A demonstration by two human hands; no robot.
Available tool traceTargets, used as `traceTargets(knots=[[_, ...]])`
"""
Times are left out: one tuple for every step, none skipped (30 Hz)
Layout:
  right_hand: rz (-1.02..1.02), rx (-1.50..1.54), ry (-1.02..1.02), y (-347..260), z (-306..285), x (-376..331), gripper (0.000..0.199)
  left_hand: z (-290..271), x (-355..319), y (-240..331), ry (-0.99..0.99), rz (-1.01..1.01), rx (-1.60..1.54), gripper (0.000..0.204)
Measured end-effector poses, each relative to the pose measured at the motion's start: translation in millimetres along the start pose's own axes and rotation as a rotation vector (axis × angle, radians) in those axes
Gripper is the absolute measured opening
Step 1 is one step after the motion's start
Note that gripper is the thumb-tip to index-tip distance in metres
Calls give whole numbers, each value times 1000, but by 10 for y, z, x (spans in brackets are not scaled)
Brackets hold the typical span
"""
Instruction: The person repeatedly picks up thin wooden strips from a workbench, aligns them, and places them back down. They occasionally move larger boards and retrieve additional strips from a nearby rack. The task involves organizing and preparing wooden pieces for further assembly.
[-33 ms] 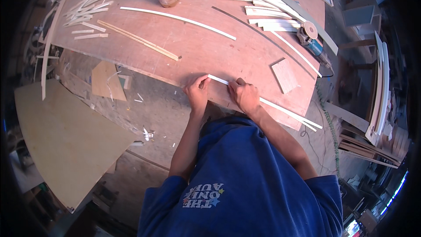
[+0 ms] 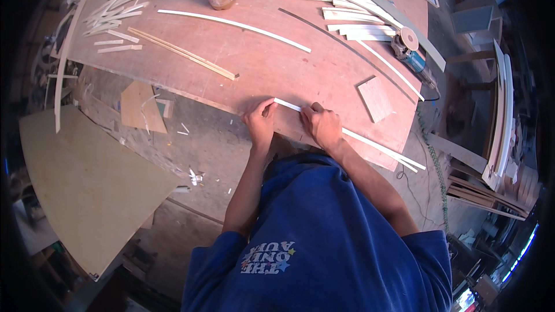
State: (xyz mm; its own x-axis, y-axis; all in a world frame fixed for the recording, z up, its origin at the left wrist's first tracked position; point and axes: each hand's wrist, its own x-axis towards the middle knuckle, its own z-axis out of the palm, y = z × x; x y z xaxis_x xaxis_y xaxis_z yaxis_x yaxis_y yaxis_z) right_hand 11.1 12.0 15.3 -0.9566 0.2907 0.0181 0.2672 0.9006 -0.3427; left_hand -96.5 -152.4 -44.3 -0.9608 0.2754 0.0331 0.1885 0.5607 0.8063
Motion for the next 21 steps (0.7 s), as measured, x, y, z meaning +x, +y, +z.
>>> traceTargets(knots=[[-2, -1, -5, 1, 7, -1, 19, -6, -1, -11, -9, 4, 7, 17], [-4, -3, -8, -1, 6, 3, 19, -22, 9, 9, -17, 9, 13, 18], [1, -6, -10, -3, 2, 1, 19, -35, 10, 32, -28, 28, 18, 19], [5, -9, -12, -4, -6, -2, 19, -49, 5, 57, -38, 46, 23, 21], [3, -13, -9, -3, -8, 22, 19, -60, 27, 77, -42, 68, 29, 22], [1, -23, -7, 12, 13, 41, 19, -64, 54, 81, -49, 72, 25, 24], [-1, -34, -5, 34, 44, 60, 19, -71, 84, 92, -56, 76, 21, 25], [-1, -42, -9, 38, 55, 60, 20, -76, 83, 84, -67, 74, 19, 26], [-3, -39, -14, 44, 64, 60, 19, -85, 91, 72, -92, 61, -12, 27], [-6, -36, -19, 50, 72, 59, 19, -98, 109, 56, -117, 47, -42, 28], [-9, -33, -23, 50, 74, 59, 19, -111, 124, 37, -143, 34, -72, 29], [-12, -29, -21, 50, 77, 57, 19, -129, 135, 18, -174, 23, -95, 31], [-15, -26, -20, 48, 80, 54, 19, -148, 144, -2, -205, 13, -118, 34], [-19, -22, -18, 47, 81, 53, 19, -162, 149, -9, -235, 2, -141, 36], [-19, -25, -16, 60, 85, 53, 19, -201, 154, 123, -172, 73, -17, 39], [-19, -29, -13, 74, 90, 52, 19, -231, 123, 267, -108, 145, 105, 42], [-14, -31, -11, 81, 84, 41, 19, -273, 117, 452, -47, 219, 227, 46], [-17, -40, -13, 82, 85, 33, 19, -284, 123, 584, -68, 315, 251, 46], [-17, -50, -15, 80, 90, 25, 19, -288, 129, 702, -89, 411, 273, 47], [-25, -59, -17, 71, 90, 28, 19, -296, 130, 755, -105, 505, 298, 48], [-28, -55, -20, 69, 86, 28, 19, -252, 165, 727, -184, 589, 286, 43]])
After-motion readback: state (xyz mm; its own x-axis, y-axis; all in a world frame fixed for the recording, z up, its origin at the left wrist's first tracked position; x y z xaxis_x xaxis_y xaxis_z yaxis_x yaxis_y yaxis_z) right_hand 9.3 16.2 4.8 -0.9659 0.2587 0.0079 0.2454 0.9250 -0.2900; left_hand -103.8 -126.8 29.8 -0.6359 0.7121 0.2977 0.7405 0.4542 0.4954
